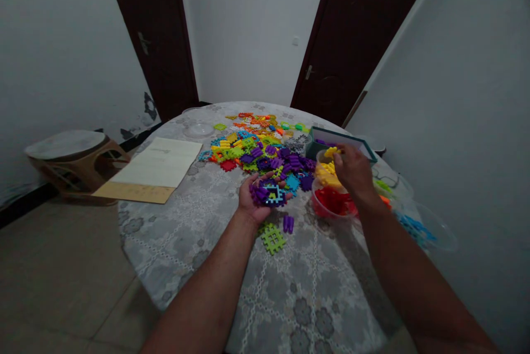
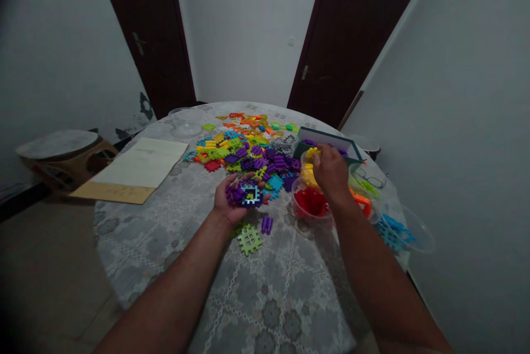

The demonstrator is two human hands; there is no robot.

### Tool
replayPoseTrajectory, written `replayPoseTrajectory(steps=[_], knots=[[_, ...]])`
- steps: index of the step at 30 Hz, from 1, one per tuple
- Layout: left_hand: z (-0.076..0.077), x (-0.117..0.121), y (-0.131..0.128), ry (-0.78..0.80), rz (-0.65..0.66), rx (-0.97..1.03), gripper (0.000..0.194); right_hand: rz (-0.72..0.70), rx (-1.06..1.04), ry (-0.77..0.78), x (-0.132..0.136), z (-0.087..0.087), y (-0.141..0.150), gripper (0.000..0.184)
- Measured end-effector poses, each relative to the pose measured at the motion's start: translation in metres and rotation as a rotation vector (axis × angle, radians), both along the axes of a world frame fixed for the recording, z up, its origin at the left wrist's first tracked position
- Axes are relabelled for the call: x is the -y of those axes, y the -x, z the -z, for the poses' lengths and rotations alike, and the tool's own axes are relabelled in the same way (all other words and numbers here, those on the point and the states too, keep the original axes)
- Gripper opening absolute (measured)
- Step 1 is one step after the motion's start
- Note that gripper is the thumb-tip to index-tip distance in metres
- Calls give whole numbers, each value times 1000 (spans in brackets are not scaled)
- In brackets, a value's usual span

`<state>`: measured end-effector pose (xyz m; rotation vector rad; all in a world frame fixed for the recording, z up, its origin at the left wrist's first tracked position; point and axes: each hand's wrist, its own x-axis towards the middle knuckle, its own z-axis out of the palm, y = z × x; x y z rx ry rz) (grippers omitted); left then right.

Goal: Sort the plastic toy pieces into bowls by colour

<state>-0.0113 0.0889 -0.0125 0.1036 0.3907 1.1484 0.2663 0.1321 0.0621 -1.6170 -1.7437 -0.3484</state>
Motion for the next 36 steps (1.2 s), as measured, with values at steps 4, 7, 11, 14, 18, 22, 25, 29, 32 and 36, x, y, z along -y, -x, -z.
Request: replayPoseTrajectory(steps=[4,7,11,14,18,22,25,29,32,36], knots=[[0,-1,0,2,-3,6,33,-175,7,-45,18,4,20,30],[0,-2,-1,6,-15,-12,34,-540,2,159,52,13,59,22],[0,-2,-1,15,-40,-45,36,-666,69,342,88,33,102,22],[0,-3,-1,18,-53,-53,36,-619,109,378,96,43,114,21],[-1,-4,-1,24,-40,-58,38,-558,119,394,95,45,115,20],[-4,-4,-1,23,-19,-84,38,-502,62,404,95,46,118,23],[-6,-3,-3,49,-24,-93,39,-474,-20,387,91,50,120,20],[-7,0,-5,68,-28,-105,40,-498,-195,331,84,55,119,15],[-6,0,-4,48,-18,-102,38,-509,-334,267,83,54,117,12],[-7,0,-4,24,-9,-116,36,-495,-384,248,94,40,105,8]])
